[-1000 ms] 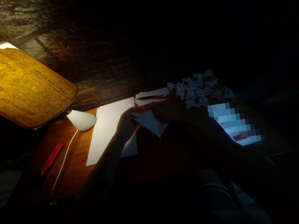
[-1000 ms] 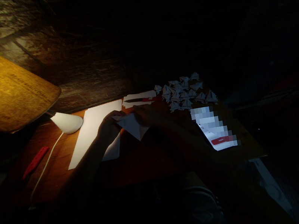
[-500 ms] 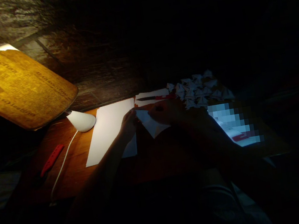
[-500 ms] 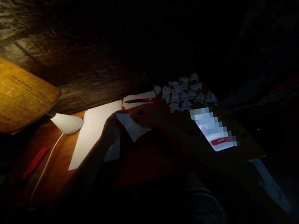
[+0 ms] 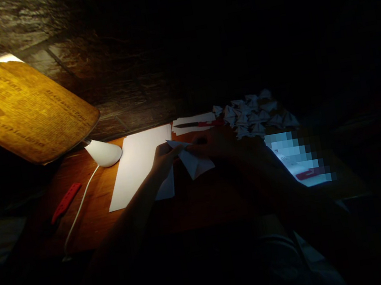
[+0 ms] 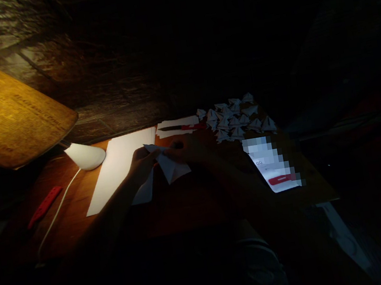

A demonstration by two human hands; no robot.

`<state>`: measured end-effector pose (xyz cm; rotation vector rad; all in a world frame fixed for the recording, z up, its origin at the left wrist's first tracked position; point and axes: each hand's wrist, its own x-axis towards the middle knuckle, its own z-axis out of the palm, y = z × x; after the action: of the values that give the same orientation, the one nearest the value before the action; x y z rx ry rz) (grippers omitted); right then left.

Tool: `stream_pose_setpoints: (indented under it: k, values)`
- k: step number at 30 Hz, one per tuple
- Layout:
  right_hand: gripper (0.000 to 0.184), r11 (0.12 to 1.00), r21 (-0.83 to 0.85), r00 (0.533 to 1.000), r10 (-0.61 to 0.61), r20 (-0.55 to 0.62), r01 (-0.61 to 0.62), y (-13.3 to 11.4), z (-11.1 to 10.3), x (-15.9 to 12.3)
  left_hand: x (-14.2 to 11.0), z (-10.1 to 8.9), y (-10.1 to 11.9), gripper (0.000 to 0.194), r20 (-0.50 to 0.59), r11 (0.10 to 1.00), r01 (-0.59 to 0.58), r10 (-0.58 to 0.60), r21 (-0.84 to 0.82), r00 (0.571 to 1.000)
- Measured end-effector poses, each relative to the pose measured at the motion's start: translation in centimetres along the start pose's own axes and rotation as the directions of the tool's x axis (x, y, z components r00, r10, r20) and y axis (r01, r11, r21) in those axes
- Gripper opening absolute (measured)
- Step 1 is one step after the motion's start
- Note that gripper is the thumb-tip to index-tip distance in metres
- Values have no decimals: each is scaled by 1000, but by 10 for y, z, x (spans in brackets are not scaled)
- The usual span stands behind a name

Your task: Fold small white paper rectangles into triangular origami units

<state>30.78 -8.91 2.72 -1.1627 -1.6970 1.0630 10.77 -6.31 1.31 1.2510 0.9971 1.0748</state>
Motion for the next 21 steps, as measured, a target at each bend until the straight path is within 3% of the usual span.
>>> stream_pose_setpoints:
  k: [8,13,17,21]
  values:
    - [41,999,23,995,23,95,-25,0,1,0,-3,2,6,60,-86,991,-111,117,70,989]
    - [43,997,34,984,69,164,-76,-2,0,0,-4,2,7,61,-103,993,-95,101,65,990]
    - [43,994,43,982,91,168,-99,-1,1,1,-6,3,8,60,-120,993,-98,105,66,987]
    - [50,994,71,992,70,101,-77,3,5,2,-7,4,9,48,-48,992,-62,67,113,997]
